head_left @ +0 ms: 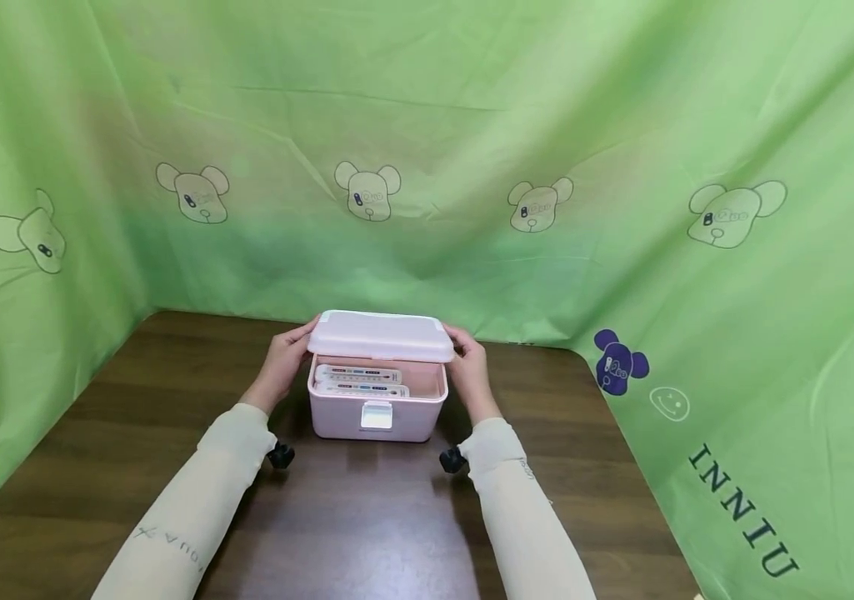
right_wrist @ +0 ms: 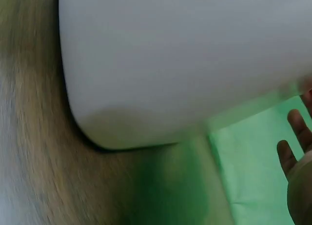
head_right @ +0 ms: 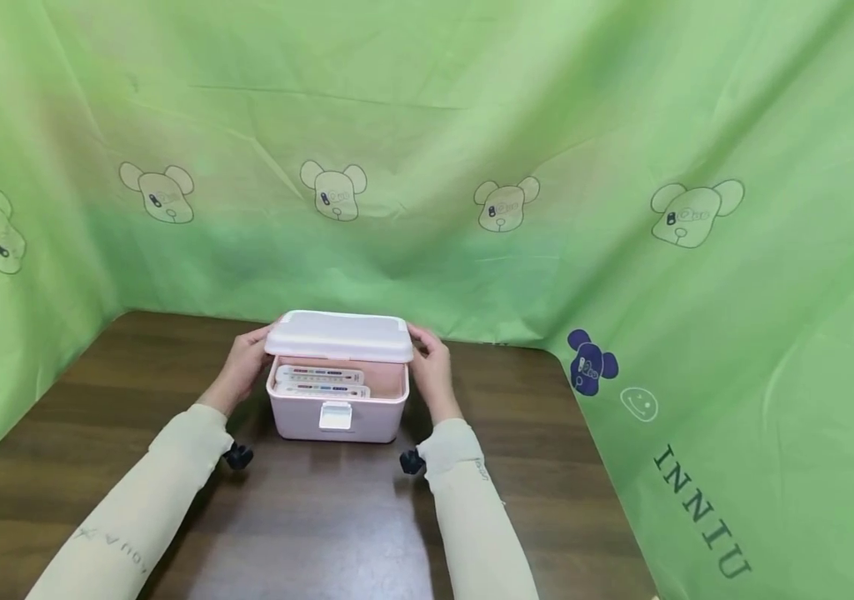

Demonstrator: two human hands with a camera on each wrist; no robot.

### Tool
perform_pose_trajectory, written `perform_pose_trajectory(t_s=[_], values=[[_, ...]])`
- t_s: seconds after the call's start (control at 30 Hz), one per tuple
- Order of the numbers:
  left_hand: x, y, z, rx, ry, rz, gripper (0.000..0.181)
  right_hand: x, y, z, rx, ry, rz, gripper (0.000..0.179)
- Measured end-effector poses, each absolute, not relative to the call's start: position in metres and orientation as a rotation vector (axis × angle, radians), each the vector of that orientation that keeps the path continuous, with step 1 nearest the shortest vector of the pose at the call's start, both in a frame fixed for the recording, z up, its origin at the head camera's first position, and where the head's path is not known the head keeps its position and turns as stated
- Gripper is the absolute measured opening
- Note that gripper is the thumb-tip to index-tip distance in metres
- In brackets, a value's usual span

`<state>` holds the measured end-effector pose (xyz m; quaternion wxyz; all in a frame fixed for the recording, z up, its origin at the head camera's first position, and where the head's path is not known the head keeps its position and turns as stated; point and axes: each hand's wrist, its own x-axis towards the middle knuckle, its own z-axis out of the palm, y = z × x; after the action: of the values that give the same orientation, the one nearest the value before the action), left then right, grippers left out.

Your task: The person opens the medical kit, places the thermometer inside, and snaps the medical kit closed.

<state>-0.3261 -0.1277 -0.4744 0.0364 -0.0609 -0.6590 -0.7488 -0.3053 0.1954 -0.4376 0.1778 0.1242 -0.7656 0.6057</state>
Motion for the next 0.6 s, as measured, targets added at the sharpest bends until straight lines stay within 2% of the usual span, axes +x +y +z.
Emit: perform_pose_trajectory(t_s=[0.2,0.37,0.47,0.6], values=[[-0.316,-0.143,-0.459,-0.440,-2.126,-2.284,0.049,-0.308,0.199,-0.430,0.465,-2.239,1.852,0.038],[-0.312,-0.149,-0.446,-0.576,-2.255,-2.211,0.059,-0.316,0.206,-0.429,0.649,-2.395,1.958,0.058],[-0.311,-0.150,-0.439,-0.602,-2.355,-2.152,0.069,-0.313,0.210,-0.420,0.615,-2.514,1.955,0.066],[-0.307,-0.149,-0.425,-0.513,-2.443,-2.119,0.075,-0.303,0.212,-0.398,0.477,-2.625,1.914,0.070]])
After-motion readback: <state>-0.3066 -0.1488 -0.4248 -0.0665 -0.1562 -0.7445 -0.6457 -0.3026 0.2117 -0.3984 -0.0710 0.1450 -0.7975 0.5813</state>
